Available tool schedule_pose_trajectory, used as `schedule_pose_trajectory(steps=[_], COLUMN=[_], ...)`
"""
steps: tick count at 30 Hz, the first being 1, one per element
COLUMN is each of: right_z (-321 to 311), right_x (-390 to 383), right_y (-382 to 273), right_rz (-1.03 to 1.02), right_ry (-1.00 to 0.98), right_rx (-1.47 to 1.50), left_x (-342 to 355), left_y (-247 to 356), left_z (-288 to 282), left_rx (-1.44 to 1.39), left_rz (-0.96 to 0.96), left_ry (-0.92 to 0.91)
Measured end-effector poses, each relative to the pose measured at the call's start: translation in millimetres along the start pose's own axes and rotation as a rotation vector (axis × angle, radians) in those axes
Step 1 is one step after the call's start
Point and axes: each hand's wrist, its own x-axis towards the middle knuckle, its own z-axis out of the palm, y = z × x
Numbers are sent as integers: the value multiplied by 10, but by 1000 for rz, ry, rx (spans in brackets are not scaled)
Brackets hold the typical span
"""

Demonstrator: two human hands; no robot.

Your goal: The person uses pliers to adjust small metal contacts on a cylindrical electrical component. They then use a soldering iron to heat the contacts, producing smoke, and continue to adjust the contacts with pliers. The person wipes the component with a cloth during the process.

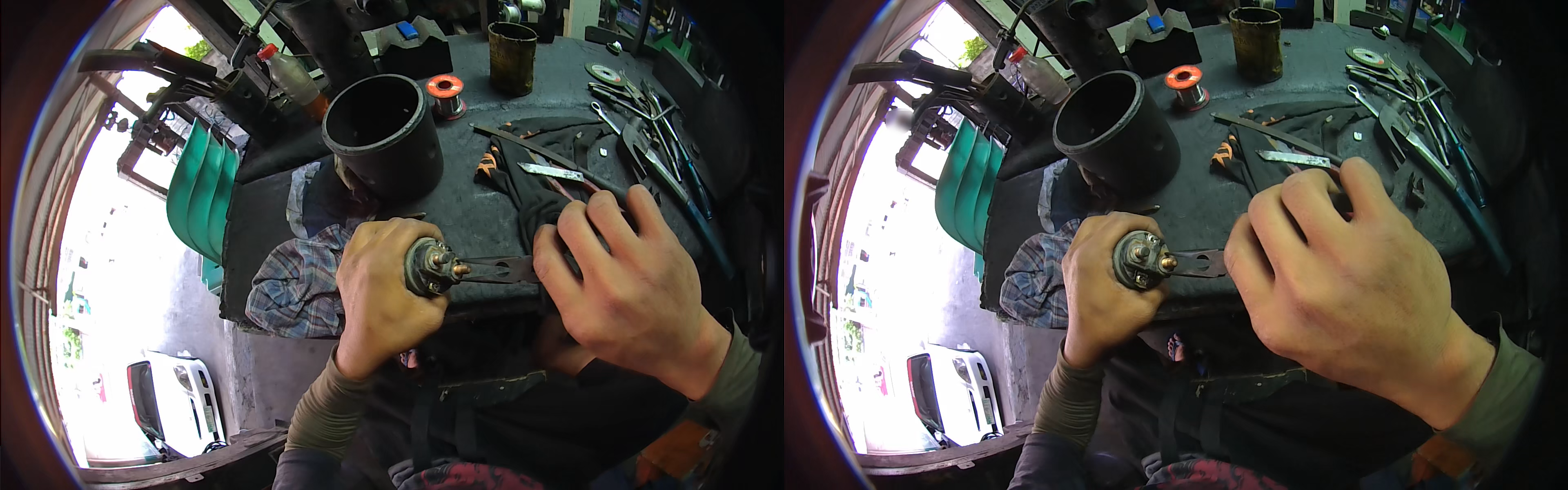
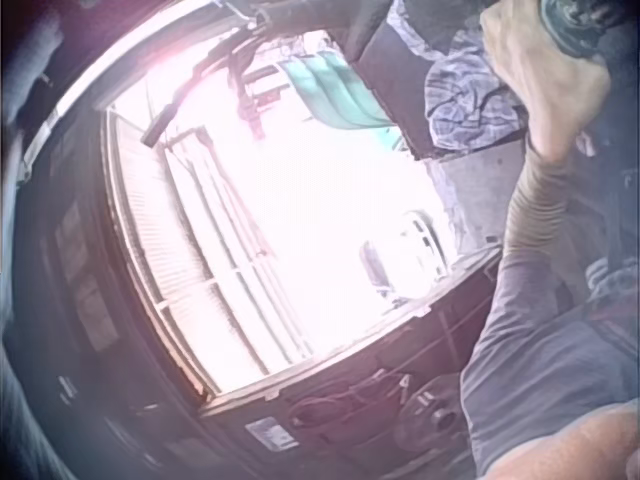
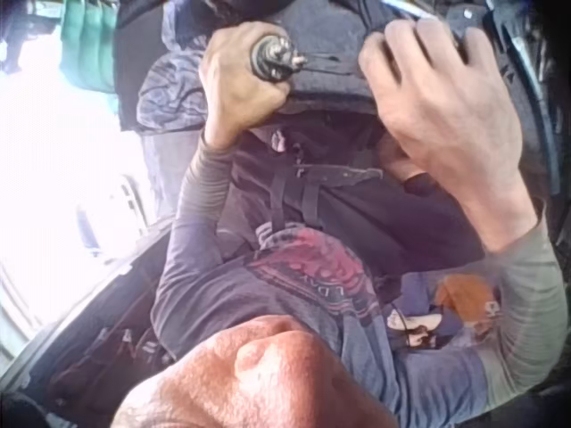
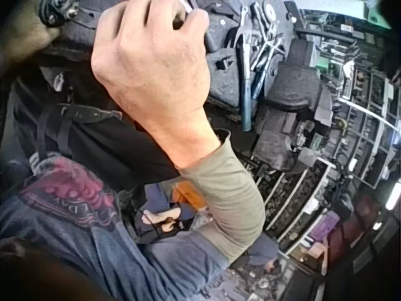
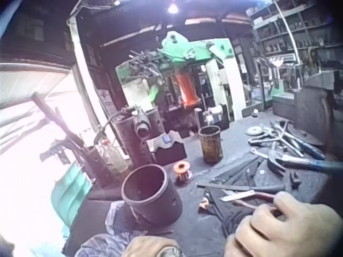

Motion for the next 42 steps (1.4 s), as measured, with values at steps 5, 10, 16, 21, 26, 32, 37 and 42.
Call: schedule_pose_trajectory(steps=[5, 10, 16, 21, 26, 32, 37, 42], right_z=[29, 139, 200, 45, 109, 268, 128, 146], right_x=[112, 247, 458, 398, 289, -2, 11, 73], right_y=[77, 179, 396, 383, 224, -139, -383, -499], right_rz=[-76, -154, -309, -278, -41, 364, 340, 286], right_ry=[68, 179, 316, 210, 205, -70, -46, -36], right_rx=[-82, -150, -236, -57, 196, 849, 669, 394], left_x=[62, 80, 122, 10, -196, -427, -505, -624], left_y=[-77, -172, -246, -285, -320, -204, -209, -199], left_z=[-87, -169, -166, -170, -124, -21, -87, 94], left_rx=[-69, -155, -146, -246, -470, -670, -733, -527], left_rz=[-16, -51, 67, -77, -354, -469, -443, -418], left_ry=[-76, -147, -164, -102, 14, 160, 155, 277])
